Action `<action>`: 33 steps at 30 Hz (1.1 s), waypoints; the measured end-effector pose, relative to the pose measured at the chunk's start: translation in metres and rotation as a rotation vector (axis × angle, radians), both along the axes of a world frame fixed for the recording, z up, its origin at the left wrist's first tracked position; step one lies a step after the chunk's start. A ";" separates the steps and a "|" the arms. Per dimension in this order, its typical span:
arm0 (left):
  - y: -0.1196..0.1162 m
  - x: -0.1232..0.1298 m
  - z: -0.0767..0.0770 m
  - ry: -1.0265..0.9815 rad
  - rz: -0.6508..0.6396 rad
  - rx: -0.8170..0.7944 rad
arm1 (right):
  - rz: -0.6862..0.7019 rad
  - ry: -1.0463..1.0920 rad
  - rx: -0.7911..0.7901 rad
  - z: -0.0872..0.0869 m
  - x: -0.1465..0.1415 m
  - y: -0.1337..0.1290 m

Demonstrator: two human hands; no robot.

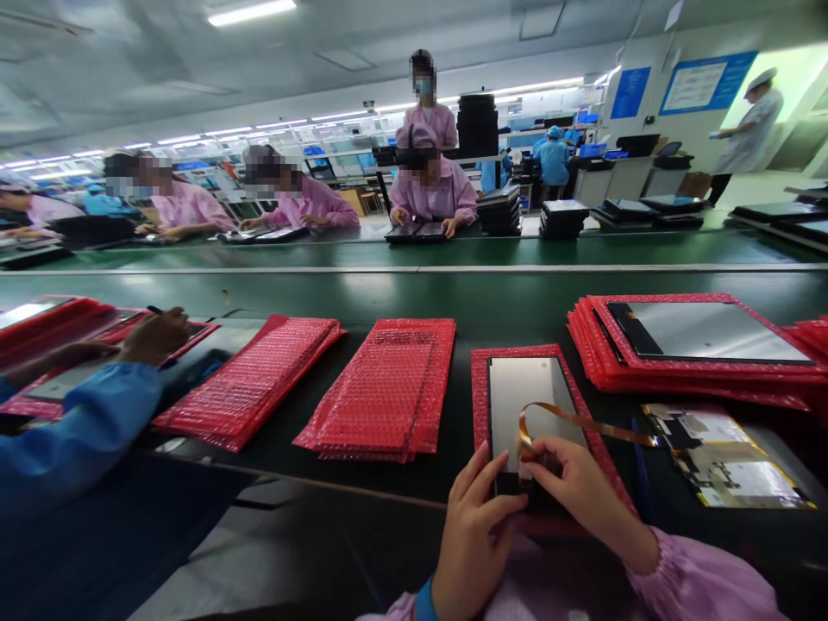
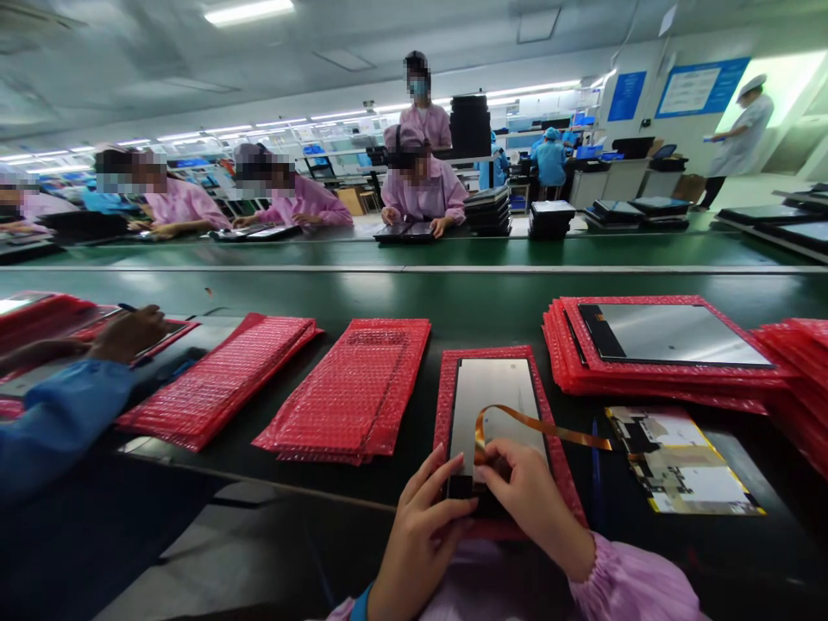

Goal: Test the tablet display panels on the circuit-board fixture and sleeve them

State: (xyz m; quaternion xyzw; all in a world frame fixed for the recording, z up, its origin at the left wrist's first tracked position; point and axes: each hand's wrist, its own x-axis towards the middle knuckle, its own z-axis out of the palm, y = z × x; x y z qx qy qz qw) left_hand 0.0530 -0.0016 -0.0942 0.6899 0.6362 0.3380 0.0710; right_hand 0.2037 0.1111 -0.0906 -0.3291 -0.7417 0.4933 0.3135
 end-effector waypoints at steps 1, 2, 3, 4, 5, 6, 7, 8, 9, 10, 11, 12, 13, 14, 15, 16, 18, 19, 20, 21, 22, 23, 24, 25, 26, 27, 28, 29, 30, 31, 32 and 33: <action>0.000 0.000 0.000 0.008 0.002 0.007 | -0.001 -0.004 0.003 -0.001 0.000 0.000; 0.000 0.001 0.001 0.014 0.003 0.009 | -0.001 -0.007 0.004 -0.001 0.000 0.000; 0.000 0.001 0.001 0.018 0.005 0.007 | 0.001 -0.010 0.005 -0.001 0.000 0.001; 0.001 0.001 0.002 0.021 0.007 0.003 | 0.006 -0.012 0.005 -0.001 0.000 0.001; 0.001 0.001 0.003 0.024 0.008 0.001 | 0.012 -0.014 0.004 -0.001 0.000 0.001; 0.002 0.001 0.003 0.025 0.010 0.002 | 0.019 -0.016 0.003 0.000 0.000 0.001; 0.002 0.001 0.003 0.027 0.008 0.005 | 0.024 -0.016 0.002 0.000 0.000 0.002; 0.002 0.001 0.003 0.029 0.006 0.011 | 0.029 -0.016 0.000 0.000 0.000 0.002; 0.002 0.000 0.002 0.031 0.003 0.015 | 0.031 -0.015 -0.003 -0.001 0.000 0.002; 0.001 0.000 0.002 0.033 -0.001 0.020 | 0.031 -0.014 -0.006 -0.001 0.000 0.002; 0.001 0.000 0.001 0.038 -0.003 0.025 | 0.032 -0.013 -0.009 -0.001 0.000 0.002; 0.001 -0.001 -0.001 0.048 -0.005 0.032 | 0.033 -0.012 -0.011 -0.002 -0.001 0.002; 0.000 -0.002 -0.002 0.064 -0.007 0.039 | 0.034 -0.014 -0.010 -0.002 -0.001 0.001; 0.000 -0.003 -0.003 0.086 -0.008 0.048 | 0.035 -0.016 -0.008 -0.002 -0.001 0.001; 0.000 -0.004 -0.005 0.119 -0.016 0.057 | 0.035 -0.018 -0.004 -0.002 -0.001 0.001; 0.000 -0.005 -0.006 0.160 -0.028 0.066 | 0.036 -0.021 0.002 -0.001 -0.001 0.001; 0.000 -0.007 -0.007 0.266 -0.058 0.088 | 0.035 -0.024 0.018 0.001 -0.001 0.001; 0.000 -0.008 -0.007 0.325 -0.071 0.102 | 0.035 -0.027 0.027 0.001 0.000 0.000; 0.000 -0.009 -0.006 0.381 -0.080 0.111 | 0.035 -0.031 0.037 0.002 0.000 0.000; 0.000 -0.010 -0.004 0.431 -0.082 0.112 | 0.034 -0.037 0.049 0.002 0.000 0.000; 0.000 -0.010 -0.002 0.470 -0.077 0.106 | 0.031 -0.045 0.062 0.002 0.000 0.001; 0.000 -0.009 0.001 0.500 -0.069 0.099 | 0.027 -0.054 0.078 0.002 -0.001 0.001; 0.000 -0.008 0.004 0.520 -0.061 0.087 | 0.023 -0.064 0.095 0.001 -0.001 0.001; 0.000 -0.007 0.007 0.533 -0.052 0.075 | 0.017 -0.075 0.115 0.001 -0.001 0.001; 0.000 -0.005 0.010 0.541 -0.043 0.066 | 0.011 -0.086 0.137 0.000 -0.002 0.001; 0.000 -0.004 0.011 0.542 -0.039 0.057 | 0.005 -0.096 0.161 0.000 -0.002 0.001; 0.000 -0.003 0.012 0.536 -0.040 0.044 | -0.002 -0.104 0.187 0.000 -0.002 0.001; 0.000 -0.002 0.013 0.520 -0.040 0.027 | -0.008 -0.110 0.214 0.000 -0.001 0.000; 0.000 -0.002 0.012 0.495 -0.039 0.007 | -0.015 -0.112 0.244 0.000 0.001 -0.001; 0.000 -0.003 0.012 0.460 -0.029 -0.018 | -0.023 -0.114 0.277 0.000 0.003 -0.003; 0.000 -0.003 0.011 0.418 -0.006 -0.051 | -0.036 -0.118 0.309 0.000 0.006 -0.005; 0.001 -0.004 0.011 0.371 0.033 -0.089 | -0.055 -0.122 0.336 -0.001 0.009 -0.007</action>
